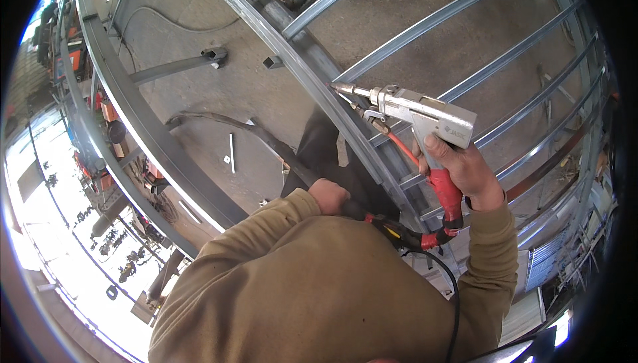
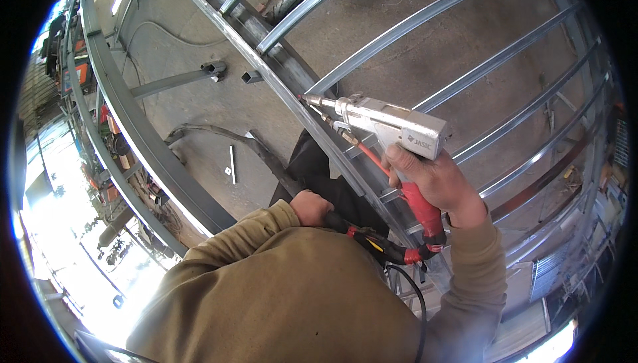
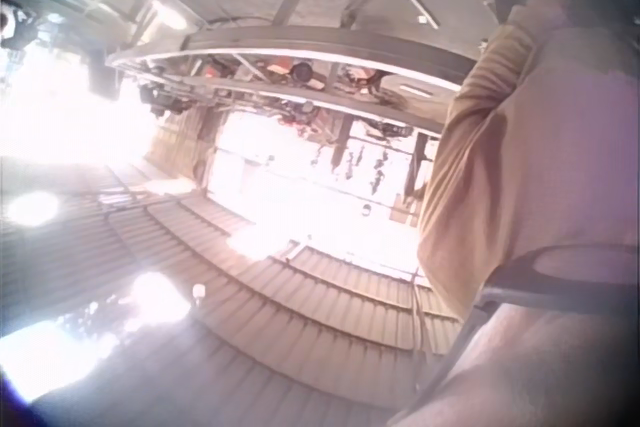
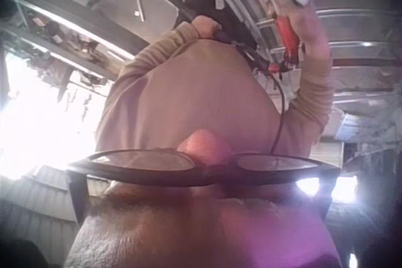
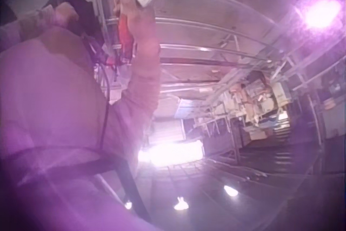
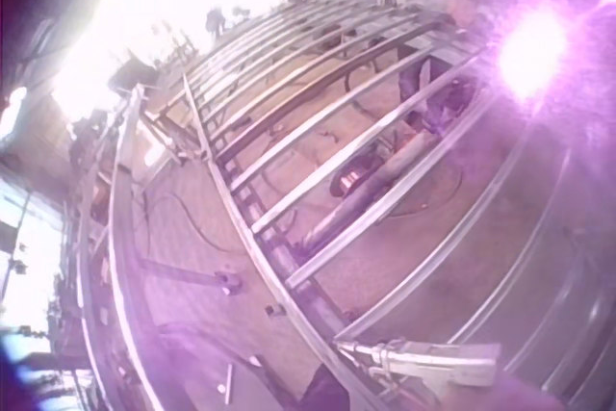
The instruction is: The person positions a metal frame section onto a larger metal structure, then uses a welding torch to weld the frame to the structure at multiple joints. The person repositions the frame and continues welding along the seams.
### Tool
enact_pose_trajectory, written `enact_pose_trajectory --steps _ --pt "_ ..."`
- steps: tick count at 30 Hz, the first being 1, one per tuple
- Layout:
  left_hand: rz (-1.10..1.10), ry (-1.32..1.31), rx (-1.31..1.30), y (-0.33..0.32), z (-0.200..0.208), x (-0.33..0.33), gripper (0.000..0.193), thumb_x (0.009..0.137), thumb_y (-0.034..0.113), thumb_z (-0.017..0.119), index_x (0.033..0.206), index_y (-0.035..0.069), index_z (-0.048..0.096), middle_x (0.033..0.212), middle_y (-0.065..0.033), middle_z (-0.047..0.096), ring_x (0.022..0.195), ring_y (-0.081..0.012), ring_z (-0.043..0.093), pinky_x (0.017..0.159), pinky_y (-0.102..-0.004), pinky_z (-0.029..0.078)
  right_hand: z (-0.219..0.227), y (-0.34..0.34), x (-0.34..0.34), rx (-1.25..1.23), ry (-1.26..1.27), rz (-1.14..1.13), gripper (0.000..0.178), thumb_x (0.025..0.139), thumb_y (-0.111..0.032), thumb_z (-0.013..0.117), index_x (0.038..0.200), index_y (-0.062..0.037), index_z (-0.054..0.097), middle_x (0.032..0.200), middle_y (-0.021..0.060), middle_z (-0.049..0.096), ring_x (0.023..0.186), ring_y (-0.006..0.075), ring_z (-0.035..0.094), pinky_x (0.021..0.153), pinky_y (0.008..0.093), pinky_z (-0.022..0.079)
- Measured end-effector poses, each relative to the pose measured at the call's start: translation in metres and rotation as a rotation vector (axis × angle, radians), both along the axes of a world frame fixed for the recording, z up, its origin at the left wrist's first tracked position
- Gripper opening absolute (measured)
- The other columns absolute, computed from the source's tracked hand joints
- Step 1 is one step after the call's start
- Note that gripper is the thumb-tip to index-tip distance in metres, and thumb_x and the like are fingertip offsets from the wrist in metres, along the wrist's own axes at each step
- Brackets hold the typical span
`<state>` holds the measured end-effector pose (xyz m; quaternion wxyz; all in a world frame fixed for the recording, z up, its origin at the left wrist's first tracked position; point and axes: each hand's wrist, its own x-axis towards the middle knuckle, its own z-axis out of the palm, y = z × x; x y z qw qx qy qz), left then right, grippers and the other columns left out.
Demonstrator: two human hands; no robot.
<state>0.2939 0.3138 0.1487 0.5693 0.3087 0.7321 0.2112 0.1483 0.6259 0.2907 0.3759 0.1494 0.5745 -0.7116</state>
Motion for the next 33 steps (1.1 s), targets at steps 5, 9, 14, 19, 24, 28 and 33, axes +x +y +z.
enact_pose_trajectory --steps 5,9,14,19,24,28,33 --pt "0.050 0.040 0.015 0.004 0.004 0.007 0.026 0.070 0.029 0.074 0.090 0.013 0.075 0.083 -0.0168 0.073 0.088 -0.0393 0.071 0.079 -0.0509 0.056 0.005 -0.003 -0.003 0.001 0.011 0.037 0.034 0.105 -0.027 0.064 0.127 -0.0019 0.062 0.088 0.0014 0.063 0.073 0.0100 0.061 0.069 0.0280 0.053" --pt "0.053 0.055 -0.014 0.008 0.009 0.011 0.027 0.069 0.030 0.075 0.090 0.013 0.075 0.083 -0.0165 0.073 0.087 -0.0387 0.072 0.080 -0.0508 0.057 0.008 -0.004 -0.004 0.022 0.019 0.056 0.032 0.105 -0.027 0.064 0.125 -0.0025 0.062 0.087 0.0001 0.062 0.072 0.0088 0.060 0.066 0.0275 0.053" --pt "0.034 0.026 -0.071 0.014 0.016 0.012 0.030 0.073 0.033 0.075 0.093 0.012 0.076 0.087 -0.0161 0.075 0.090 -0.0385 0.073 0.083 -0.0511 0.057 0.008 -0.004 -0.003 0.026 0.021 0.080 0.032 0.105 -0.029 0.064 0.124 -0.0031 0.062 0.088 -0.0007 0.061 0.072 0.0086 0.060 0.066 0.0279 0.053" --pt "0.059 0.031 -0.068 0.014 0.018 0.013 0.033 0.070 0.035 0.077 0.095 0.013 0.077 0.087 -0.0156 0.075 0.089 -0.0382 0.073 0.082 -0.0506 0.057 0.007 -0.003 -0.002 0.019 0.034 0.090 0.034 0.105 -0.031 0.064 0.123 -0.0032 0.062 0.087 -0.0010 0.061 0.072 0.0086 0.060 0.066 0.0279 0.053" --pt "0.055 0.038 -0.074 0.014 0.015 0.018 0.035 0.071 0.035 0.077 0.097 0.013 0.078 0.087 -0.0161 0.075 0.089 -0.0379 0.073 0.083 -0.0499 0.057 0.006 -0.001 -0.001 0.027 0.067 0.117 0.043 0.104 -0.043 0.064 0.120 -0.0027 0.064 0.091 0.0031 0.066 0.076 0.0111 0.064 0.071 0.0272 0.054" --pt "0.057 0.052 -0.082 0.017 0.015 0.019 0.036 0.071 0.037 0.078 0.098 0.013 0.078 0.087 -0.0158 0.075 0.089 -0.0375 0.073 0.084 -0.0491 0.057 0.008 0.000 0.001 0.039 0.056 0.115 0.042 0.104 -0.042 0.064 0.121 -0.0031 0.063 0.091 0.0030 0.066 0.076 0.0109 0.064 0.070 0.0269 0.054" --pt "0.072 0.045 -0.080 0.018 0.019 0.017 0.037 0.070 0.038 0.078 0.097 0.013 0.078 0.086 -0.0157 0.075 0.088 -0.0376 0.073 0.082 -0.0491 0.057 0.009 0.000 0.003 0.033 0.050 0.099 0.036 0.105 -0.031 0.063 0.128 -0.0035 0.060 0.087 -0.0017 0.060 0.072 0.0080 0.058 0.067 0.0268 0.052"
